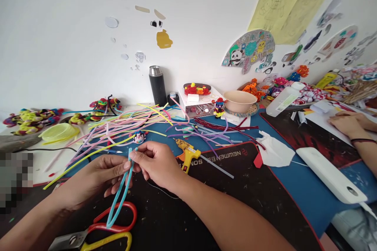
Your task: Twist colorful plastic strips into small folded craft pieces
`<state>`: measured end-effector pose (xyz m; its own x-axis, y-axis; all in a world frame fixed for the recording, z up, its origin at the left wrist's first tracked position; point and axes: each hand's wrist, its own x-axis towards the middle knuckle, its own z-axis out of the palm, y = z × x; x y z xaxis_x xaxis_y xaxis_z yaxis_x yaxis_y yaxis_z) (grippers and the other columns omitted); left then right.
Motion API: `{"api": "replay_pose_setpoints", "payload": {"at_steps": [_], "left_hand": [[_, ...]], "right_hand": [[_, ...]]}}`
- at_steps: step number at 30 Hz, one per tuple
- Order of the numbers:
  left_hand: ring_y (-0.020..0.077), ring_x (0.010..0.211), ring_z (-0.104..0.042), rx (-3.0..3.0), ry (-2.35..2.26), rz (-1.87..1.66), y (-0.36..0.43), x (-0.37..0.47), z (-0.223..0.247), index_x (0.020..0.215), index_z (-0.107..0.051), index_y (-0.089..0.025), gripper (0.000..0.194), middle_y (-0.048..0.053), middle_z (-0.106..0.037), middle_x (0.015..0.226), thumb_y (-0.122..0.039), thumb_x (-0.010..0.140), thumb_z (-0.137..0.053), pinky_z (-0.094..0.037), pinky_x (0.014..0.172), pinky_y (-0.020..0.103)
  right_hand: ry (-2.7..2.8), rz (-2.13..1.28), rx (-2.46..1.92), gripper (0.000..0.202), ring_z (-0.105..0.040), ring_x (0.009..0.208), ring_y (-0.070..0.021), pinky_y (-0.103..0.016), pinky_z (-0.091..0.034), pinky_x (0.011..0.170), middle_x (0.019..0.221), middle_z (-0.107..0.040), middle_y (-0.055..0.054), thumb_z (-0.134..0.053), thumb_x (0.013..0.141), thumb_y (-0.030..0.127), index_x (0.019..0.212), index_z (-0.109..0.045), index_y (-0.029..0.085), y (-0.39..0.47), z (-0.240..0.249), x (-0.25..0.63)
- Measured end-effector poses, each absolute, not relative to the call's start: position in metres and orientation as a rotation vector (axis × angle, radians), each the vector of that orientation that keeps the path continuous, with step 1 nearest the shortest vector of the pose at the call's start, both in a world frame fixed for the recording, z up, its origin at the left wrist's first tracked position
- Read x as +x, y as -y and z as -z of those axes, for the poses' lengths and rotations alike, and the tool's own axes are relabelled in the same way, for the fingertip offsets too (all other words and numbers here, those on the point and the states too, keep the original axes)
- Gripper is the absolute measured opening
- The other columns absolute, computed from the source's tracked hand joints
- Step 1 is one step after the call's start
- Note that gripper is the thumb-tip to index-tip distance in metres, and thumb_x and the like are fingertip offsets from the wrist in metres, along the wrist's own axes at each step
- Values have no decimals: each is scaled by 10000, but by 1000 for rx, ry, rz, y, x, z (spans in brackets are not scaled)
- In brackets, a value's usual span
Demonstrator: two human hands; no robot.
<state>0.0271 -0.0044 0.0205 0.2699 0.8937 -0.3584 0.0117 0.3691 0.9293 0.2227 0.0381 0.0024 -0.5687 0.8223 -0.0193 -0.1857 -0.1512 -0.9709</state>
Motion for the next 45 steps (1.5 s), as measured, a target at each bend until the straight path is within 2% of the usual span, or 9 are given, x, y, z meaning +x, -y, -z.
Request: {"api": "replay_pose_setpoints", "payload": {"at_steps": [2, 5, 8, 21, 30, 36, 40, 42, 45], "left_hand": [[107, 436, -450, 1015, -1124, -741, 5, 28, -22, 743, -864, -163, 398, 34, -618, 531, -538, 691, -985, -322, 406, 203], [100, 419, -447, 992, -1111, -733, 4, 28, -23, 769, -869, -163, 432, 65, -683, 567, -577, 702, -972, -297, 385, 201], [99, 414, -462, 978, -1099, -718, 4, 28, -23, 787, -868, -157, 424, 80, -717, 582, -552, 691, -985, -299, 378, 194], [72, 416, -432, 965, -1060, -657, 4, 28, -22, 834, -844, -135, 455, 22, -668, 542, -560, 734, -973, -293, 379, 171], [82, 438, -423, 1004, -1053, -633, 3, 28, -21, 894, -859, -131, 461, 27, -679, 566, -571, 777, -932, -286, 403, 196], [102, 539, -427, 1135, -1054, -685, 1, 25, -20, 874, -848, -166, 436, -11, -642, 600, -599, 836, -890, -367, 523, 211], [181, 751, -574, 1379, -1045, -697, 4, 29, -28, 944, -851, -202, 443, 14, -725, 790, -639, 874, -842, -509, 752, 279], [236, 895, -633, 1455, -1061, -667, 5, 34, -32, 991, -844, -216, 431, 29, -761, 908, -633, 881, -832, -529, 862, 324], [267, 1005, -653, 1502, -1123, -656, 7, 38, -32, 1045, -811, -227, 396, 37, -764, 1008, -607, 936, -780, -525, 912, 333]], "right_hand": [[1413, -1790, -757, 423, -471, 433, -71, -220, -353, 449, 640, -633, 55, -821, 916, 576, 928, -660, 185, -38, -2, 223], [1451, -1769, -755, 388, -489, 449, -69, -218, -360, 452, 676, -640, 49, -804, 945, 545, 941, -671, 181, -37, -1, 224], [1462, -1768, -754, 376, -490, 450, -66, -214, -356, 442, 679, -623, 56, -813, 945, 530, 943, -678, 179, -36, -1, 224], [1473, -1758, -763, 377, -480, 438, -72, -211, -352, 428, 631, -608, 64, -813, 941, 538, 944, -685, 184, -33, -5, 223], [1492, -1751, -784, 407, -474, 438, -71, -217, -351, 440, 621, -597, 65, -784, 942, 568, 900, -652, 185, -32, -10, 223], [1487, -1706, -814, 452, -481, 446, -75, -215, -348, 444, 616, -603, 57, -785, 924, 610, 847, -625, 194, -31, -13, 224], [1496, -1653, -840, 443, -465, 432, -76, -213, -337, 434, 616, -619, 51, -801, 917, 600, 858, -626, 197, -31, -10, 224], [1503, -1622, -851, 436, -467, 435, -79, -212, -338, 434, 616, -616, 50, -798, 921, 597, 865, -632, 198, -31, -9, 224], [1495, -1600, -859, 439, -462, 428, -81, -214, -339, 435, 581, -567, 65, -799, 919, 602, 858, -646, 195, -31, -9, 225]]}}
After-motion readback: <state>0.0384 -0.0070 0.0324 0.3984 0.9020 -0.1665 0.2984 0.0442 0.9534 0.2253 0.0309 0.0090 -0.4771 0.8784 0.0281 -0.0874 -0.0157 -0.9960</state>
